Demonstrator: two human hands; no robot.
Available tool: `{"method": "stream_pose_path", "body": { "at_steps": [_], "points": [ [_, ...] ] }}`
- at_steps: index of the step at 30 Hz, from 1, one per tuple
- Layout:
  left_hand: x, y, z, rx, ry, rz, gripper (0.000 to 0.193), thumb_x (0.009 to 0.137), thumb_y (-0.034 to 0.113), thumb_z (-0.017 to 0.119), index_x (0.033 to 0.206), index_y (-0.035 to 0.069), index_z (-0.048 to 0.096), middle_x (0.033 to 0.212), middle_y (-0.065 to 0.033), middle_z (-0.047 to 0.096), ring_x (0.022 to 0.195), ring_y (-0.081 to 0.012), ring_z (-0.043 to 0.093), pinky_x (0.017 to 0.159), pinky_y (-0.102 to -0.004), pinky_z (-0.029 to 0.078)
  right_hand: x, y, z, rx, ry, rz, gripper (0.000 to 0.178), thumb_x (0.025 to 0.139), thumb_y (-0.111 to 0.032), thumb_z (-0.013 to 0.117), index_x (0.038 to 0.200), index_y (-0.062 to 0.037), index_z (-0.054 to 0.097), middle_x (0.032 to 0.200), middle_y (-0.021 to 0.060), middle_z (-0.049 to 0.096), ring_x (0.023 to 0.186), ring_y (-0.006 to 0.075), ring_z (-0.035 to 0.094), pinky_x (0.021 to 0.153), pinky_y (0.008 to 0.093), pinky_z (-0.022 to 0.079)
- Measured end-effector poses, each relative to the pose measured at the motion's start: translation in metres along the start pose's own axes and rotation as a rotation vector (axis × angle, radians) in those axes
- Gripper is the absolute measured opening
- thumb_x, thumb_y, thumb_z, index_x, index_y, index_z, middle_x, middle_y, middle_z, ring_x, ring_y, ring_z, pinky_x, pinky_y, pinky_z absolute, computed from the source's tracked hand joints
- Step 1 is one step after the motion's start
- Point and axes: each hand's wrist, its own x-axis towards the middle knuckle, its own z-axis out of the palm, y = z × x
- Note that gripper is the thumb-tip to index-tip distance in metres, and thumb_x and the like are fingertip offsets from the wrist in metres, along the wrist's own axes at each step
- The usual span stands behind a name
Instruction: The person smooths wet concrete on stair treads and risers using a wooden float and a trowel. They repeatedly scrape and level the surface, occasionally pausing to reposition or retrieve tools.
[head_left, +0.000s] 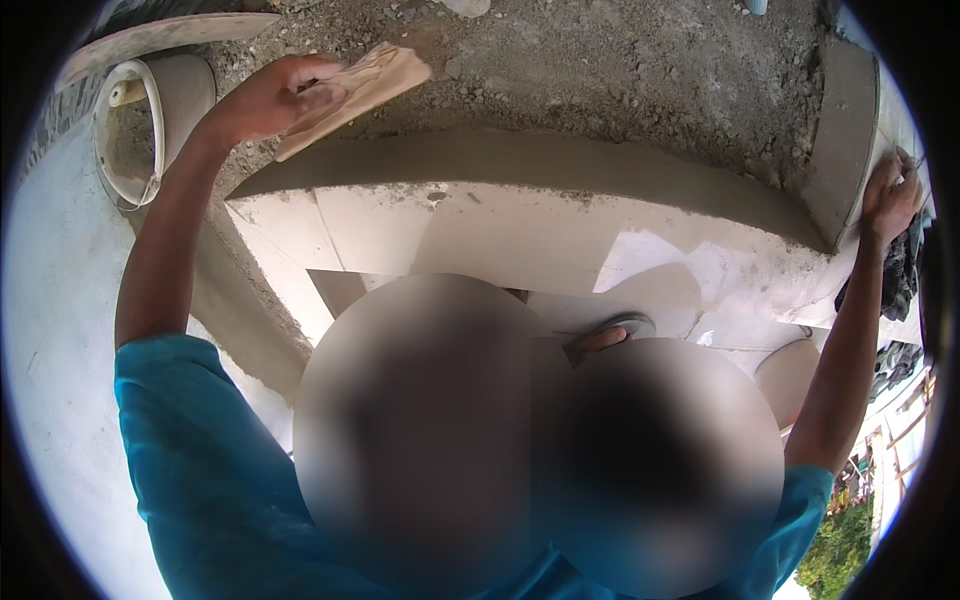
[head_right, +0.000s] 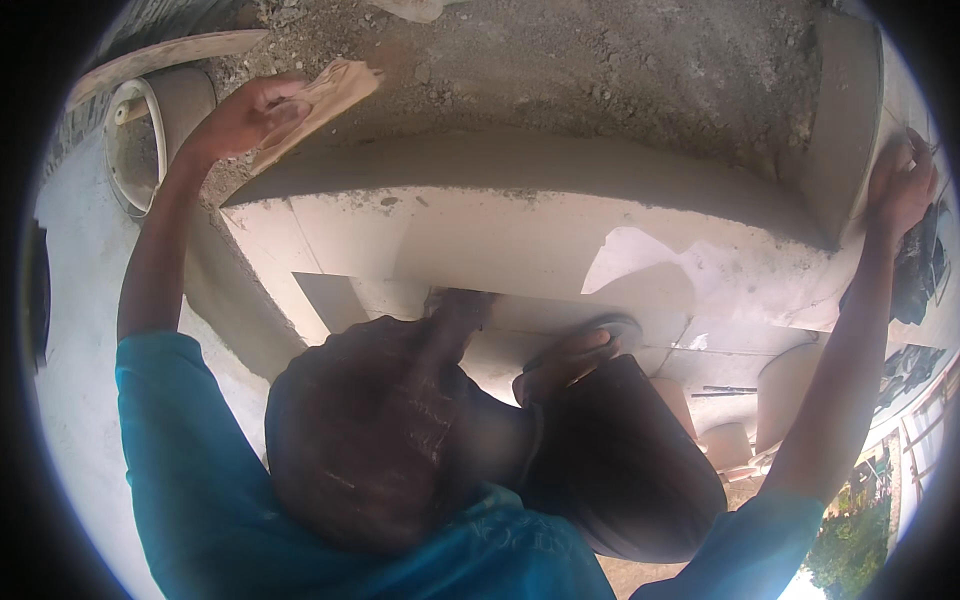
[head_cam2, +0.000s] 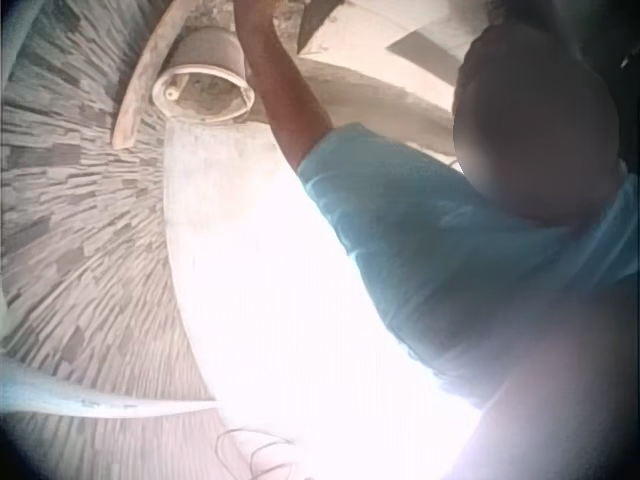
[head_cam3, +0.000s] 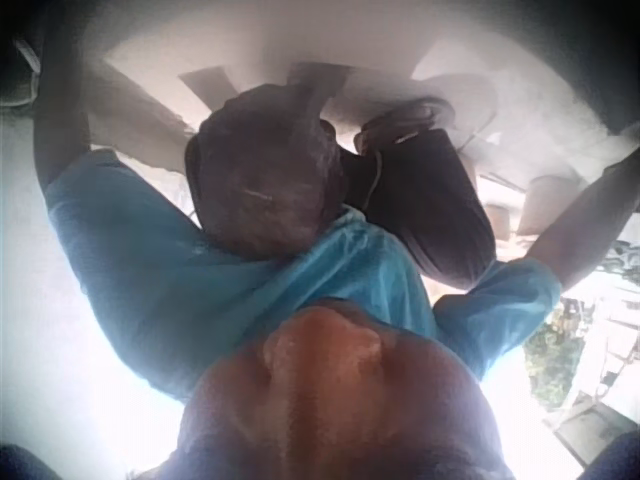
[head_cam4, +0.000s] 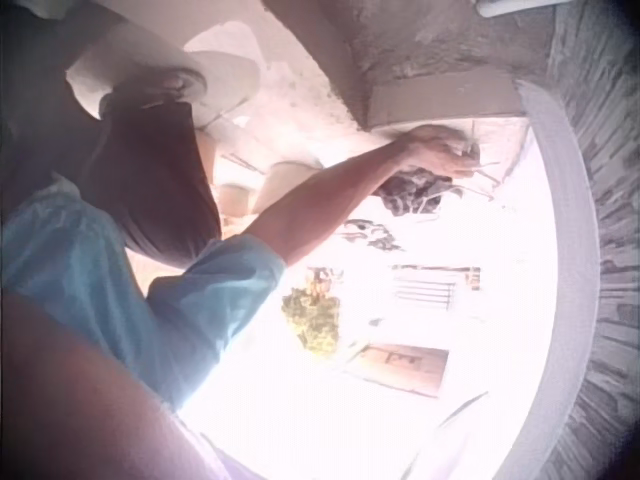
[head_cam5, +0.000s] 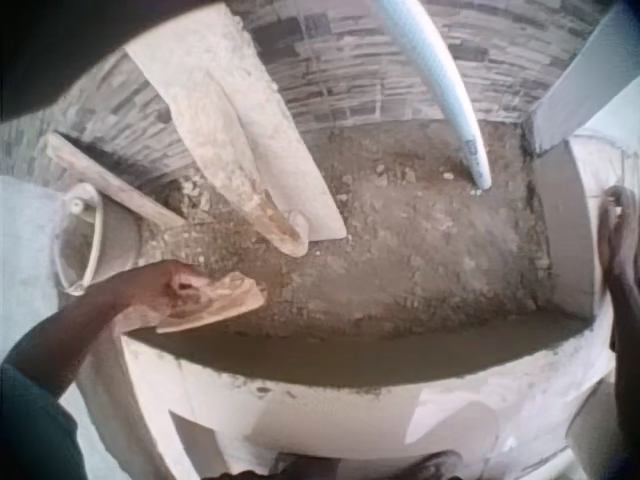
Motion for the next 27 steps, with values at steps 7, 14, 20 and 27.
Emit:
{"method": "stream_pose_path", "body": {
  "at_steps": [7,14,20,27],
  "points": [
    [0.009,0.054,0.063,0.286,-0.143,0.207,0.037,0.105,0.027,0.059,0.131,0.001,0.063,0.125,-0.0118,0.065,0.113,-0.0297,0.063,0.1,-0.042,0.049,-0.002,-0.014,-0.01,-0.281,0.024,-0.035,0.036,0.097,-0.036,0.057,0.132,-0.0328,0.062,0.125,0.0078,0.066,0.116,0.0309,0.064,0.091,0.0504,0.052],
    [-0.161,-0.074,0.006,-0.157,0.546,0.102,0.031,0.102,0.014,0.059,0.13,0.002,0.064,0.118,-0.0079,0.071,0.106,-0.0152,0.068,0.094,-0.0309,0.052,0.026,-0.151,-0.092,-0.285,0.199,-0.002,0.034,0.1,-0.033,0.057,0.133,-0.0275,0.062,0.135,0.007,0.061,0.123,0.029,0.059,0.102,0.0451,0.047],
    [-0.234,-0.168,0.104,-1.105,0.967,0.448,0.038,0.1,0.01,0.058,0.136,0.0,0.059,0.122,-0.0093,0.07,0.108,-0.0173,0.068,0.1,-0.0328,0.053,-0.047,-0.284,-0.199,0.436,0.029,-0.642,0.031,0.091,-0.007,0.069,0.121,-0.0089,0.064,0.123,0.0112,0.064,0.111,0.0317,0.063,0.09,0.0422,0.051],
    [-0.213,-0.198,0.138,-1.639,1.044,0.508,0.045,0.103,0.025,0.05,0.142,0.003,0.053,0.135,-0.0139,0.063,0.118,-0.0316,0.064,0.102,-0.0465,0.052,-0.135,-0.404,-0.239,0.789,-0.259,-0.855,0.042,0.089,-0.009,0.069,0.129,-0.0064,0.059,0.14,0.0151,0.057,0.123,0.0369,0.058,0.098,0.049,0.048]
  ]
}}
